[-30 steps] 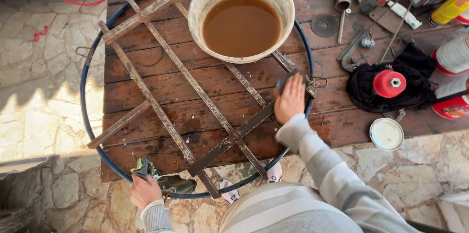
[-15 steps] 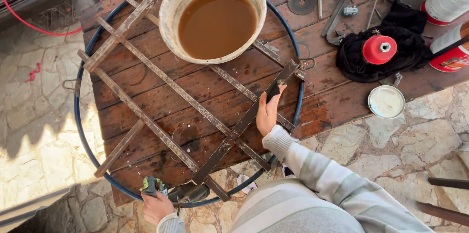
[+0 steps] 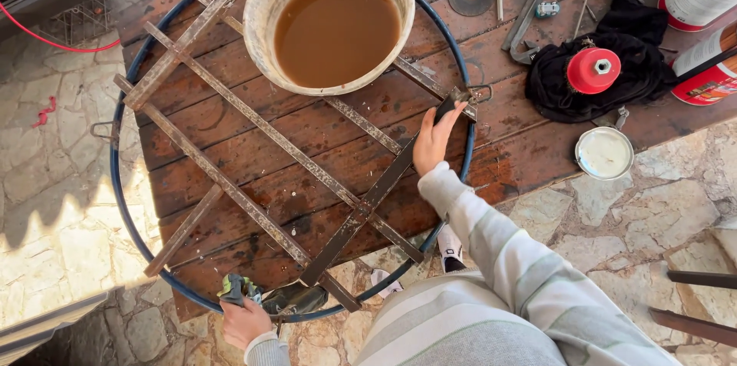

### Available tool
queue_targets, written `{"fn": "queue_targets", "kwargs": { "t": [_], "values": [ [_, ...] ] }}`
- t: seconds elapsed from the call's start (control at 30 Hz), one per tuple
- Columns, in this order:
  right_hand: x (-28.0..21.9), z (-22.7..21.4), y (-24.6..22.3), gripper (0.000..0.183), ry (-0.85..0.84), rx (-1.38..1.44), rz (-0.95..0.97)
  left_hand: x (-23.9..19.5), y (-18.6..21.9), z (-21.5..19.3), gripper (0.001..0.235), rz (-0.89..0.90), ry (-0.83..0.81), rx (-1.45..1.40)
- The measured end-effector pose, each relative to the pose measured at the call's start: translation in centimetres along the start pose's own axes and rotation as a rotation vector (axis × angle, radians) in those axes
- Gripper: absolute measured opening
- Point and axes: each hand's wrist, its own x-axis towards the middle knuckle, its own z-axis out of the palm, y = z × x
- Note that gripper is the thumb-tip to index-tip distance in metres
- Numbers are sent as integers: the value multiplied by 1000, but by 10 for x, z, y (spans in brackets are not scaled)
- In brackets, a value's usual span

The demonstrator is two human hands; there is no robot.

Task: Cleaning a metal lattice frame by scrubbing it with a wet sanding block

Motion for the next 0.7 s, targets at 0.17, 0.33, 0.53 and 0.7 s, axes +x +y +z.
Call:
{"fn": "queue_targets", "kwargs": {
  "t": [0.17,0.33,0.53,0.7],
  "values": [
    [-14,-6,-2,89,-80,-80,-44,2,-1,4,25,6,27,-18],
    [-6,-7,2,100,-13,-80,14,-2,-2,2,28,29,27,-54],
    [2,-9,-1,85,-5,-13,-20,-2,1,2,24,-87,-69,-6],
    [-35,-4,4,91,-42,-2,4,0,-3,9,32,-49,-18,63]
  ]
}}
